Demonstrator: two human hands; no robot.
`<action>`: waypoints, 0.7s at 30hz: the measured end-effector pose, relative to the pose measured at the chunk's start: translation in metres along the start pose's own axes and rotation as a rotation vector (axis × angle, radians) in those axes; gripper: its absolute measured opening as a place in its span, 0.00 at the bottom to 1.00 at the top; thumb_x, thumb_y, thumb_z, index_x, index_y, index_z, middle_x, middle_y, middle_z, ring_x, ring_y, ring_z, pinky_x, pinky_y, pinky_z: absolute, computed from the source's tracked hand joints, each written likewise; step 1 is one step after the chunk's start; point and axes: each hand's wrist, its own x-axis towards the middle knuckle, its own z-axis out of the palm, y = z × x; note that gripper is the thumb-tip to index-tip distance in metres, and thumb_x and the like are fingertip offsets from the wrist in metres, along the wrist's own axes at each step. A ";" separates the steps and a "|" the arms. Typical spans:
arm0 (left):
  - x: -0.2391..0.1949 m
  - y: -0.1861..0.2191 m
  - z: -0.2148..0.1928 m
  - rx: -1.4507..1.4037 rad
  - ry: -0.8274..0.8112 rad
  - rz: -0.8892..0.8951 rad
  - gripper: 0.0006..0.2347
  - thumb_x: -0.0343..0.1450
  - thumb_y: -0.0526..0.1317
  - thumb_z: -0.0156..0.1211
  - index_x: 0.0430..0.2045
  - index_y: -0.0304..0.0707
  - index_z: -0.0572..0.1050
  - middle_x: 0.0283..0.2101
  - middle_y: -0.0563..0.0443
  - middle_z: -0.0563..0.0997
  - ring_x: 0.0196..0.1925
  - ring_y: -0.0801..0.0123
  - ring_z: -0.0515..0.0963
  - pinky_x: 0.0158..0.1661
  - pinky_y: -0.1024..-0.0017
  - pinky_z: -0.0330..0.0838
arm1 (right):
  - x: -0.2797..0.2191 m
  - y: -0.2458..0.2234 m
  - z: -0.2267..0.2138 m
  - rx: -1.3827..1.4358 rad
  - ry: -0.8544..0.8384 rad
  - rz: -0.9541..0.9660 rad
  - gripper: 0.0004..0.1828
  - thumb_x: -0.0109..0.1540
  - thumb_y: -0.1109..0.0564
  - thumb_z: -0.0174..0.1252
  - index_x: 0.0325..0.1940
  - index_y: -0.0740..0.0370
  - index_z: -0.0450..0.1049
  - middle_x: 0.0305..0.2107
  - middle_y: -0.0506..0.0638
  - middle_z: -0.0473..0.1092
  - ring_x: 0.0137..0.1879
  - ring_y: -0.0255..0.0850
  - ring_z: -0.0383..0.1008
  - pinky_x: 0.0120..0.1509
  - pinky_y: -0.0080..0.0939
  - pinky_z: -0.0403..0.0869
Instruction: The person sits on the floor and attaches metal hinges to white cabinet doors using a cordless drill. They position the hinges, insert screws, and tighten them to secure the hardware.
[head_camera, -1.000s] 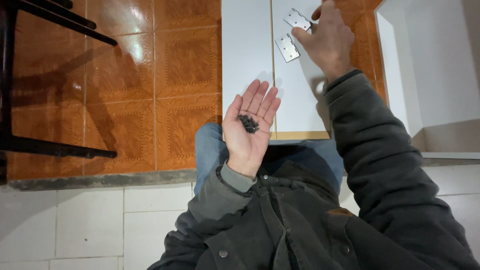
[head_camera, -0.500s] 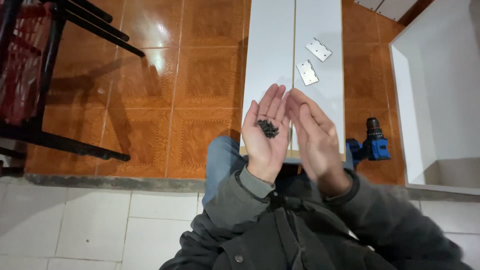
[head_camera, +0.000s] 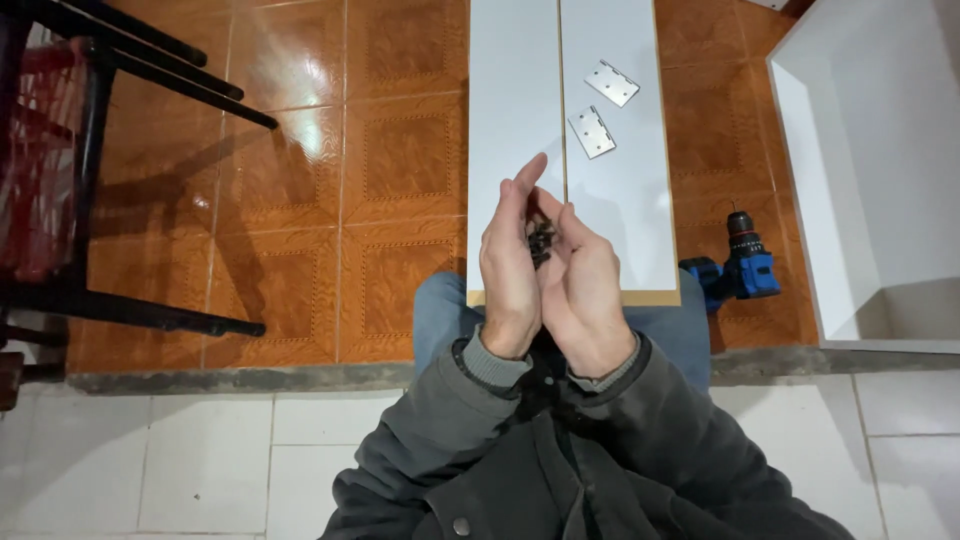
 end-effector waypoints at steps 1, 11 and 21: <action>0.000 0.001 0.001 0.024 0.007 0.022 0.25 0.82 0.49 0.34 0.66 0.28 0.67 0.30 0.60 0.69 0.34 0.80 0.67 0.39 0.80 0.65 | 0.003 0.001 -0.004 0.034 -0.006 0.009 0.29 0.74 0.50 0.32 0.70 0.74 0.61 0.59 0.55 0.67 0.65 0.43 0.67 0.73 0.44 0.64; 0.003 -0.002 0.007 -0.133 -0.018 0.188 0.28 0.81 0.51 0.32 0.67 0.21 0.62 0.60 0.49 0.74 0.51 0.73 0.73 0.58 0.71 0.66 | 0.022 0.001 -0.029 0.340 -0.099 0.151 0.26 0.75 0.49 0.34 0.64 0.73 0.64 0.56 0.57 0.69 0.62 0.44 0.70 0.71 0.44 0.68; 0.013 0.030 -0.042 0.999 -0.331 0.527 0.10 0.76 0.33 0.56 0.49 0.38 0.80 0.63 0.45 0.78 0.75 0.54 0.68 0.78 0.49 0.45 | 0.012 -0.013 -0.025 0.433 -0.089 0.131 0.19 0.74 0.55 0.41 0.61 0.76 0.64 0.54 0.59 0.68 0.61 0.45 0.71 0.74 0.45 0.68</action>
